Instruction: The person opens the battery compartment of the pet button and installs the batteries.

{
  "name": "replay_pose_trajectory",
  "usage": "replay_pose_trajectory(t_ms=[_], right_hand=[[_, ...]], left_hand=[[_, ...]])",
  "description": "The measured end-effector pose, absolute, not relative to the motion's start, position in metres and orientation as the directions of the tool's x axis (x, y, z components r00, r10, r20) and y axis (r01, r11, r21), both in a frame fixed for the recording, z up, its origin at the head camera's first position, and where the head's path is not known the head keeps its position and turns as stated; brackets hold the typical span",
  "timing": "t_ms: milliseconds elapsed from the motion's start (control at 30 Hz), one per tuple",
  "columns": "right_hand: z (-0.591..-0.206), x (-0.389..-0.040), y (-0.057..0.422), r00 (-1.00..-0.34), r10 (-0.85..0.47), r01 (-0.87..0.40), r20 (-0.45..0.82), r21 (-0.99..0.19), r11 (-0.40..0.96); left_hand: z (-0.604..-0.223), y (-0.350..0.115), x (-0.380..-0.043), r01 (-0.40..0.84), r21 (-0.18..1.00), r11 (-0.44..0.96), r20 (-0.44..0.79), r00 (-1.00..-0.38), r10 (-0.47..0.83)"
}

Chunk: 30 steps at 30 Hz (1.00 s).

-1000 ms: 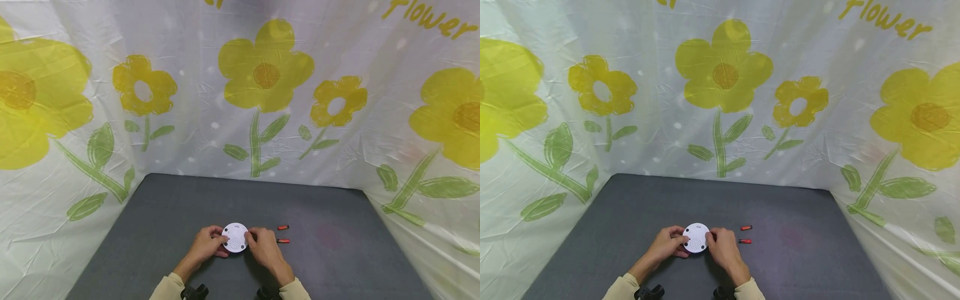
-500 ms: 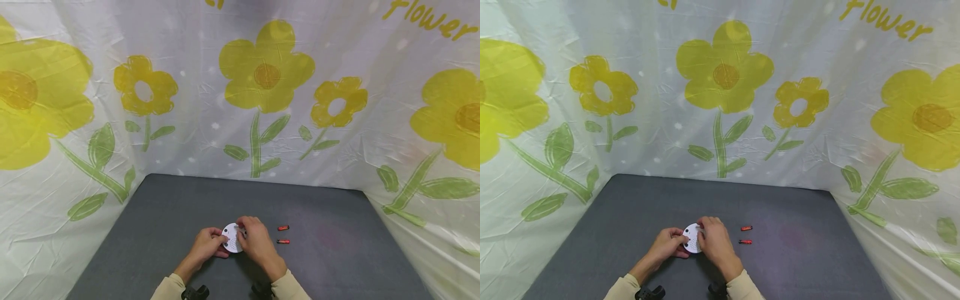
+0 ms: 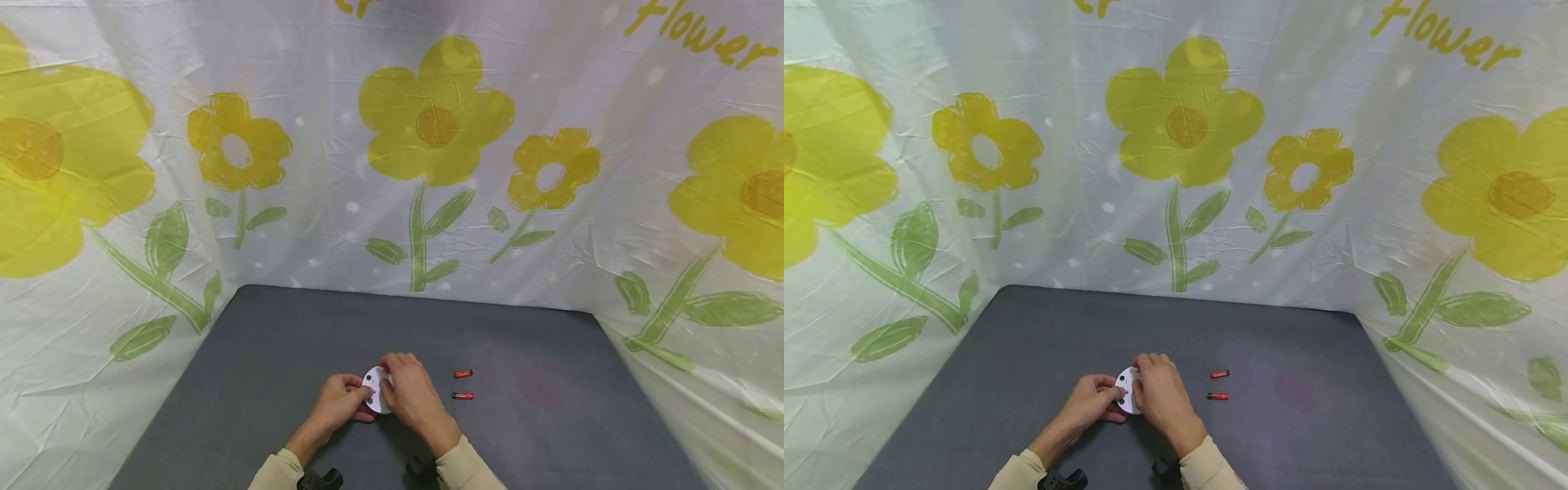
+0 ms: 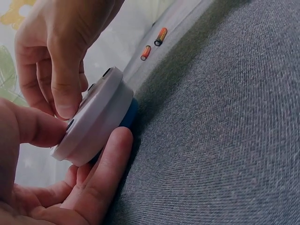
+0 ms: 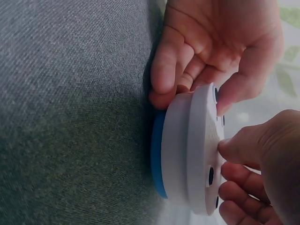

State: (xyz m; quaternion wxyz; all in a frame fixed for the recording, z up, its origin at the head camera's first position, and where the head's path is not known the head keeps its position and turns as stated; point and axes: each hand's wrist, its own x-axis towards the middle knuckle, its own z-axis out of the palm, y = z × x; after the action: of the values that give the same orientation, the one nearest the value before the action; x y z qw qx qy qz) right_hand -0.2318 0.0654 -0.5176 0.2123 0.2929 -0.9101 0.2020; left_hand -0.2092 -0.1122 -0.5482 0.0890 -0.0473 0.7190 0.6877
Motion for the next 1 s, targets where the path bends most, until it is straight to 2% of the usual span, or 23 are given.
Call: replay_pose_trajectory(t_ms=[1000], right_hand=[[-0.5131,-0.2371,0.0617,-0.755,-0.523,-0.635,0.395,-0.241,0.734]], left_hand=[[-0.5509,-0.113,-0.2084,-0.198,0.979,0.051,-0.2,-0.979,0.044]])
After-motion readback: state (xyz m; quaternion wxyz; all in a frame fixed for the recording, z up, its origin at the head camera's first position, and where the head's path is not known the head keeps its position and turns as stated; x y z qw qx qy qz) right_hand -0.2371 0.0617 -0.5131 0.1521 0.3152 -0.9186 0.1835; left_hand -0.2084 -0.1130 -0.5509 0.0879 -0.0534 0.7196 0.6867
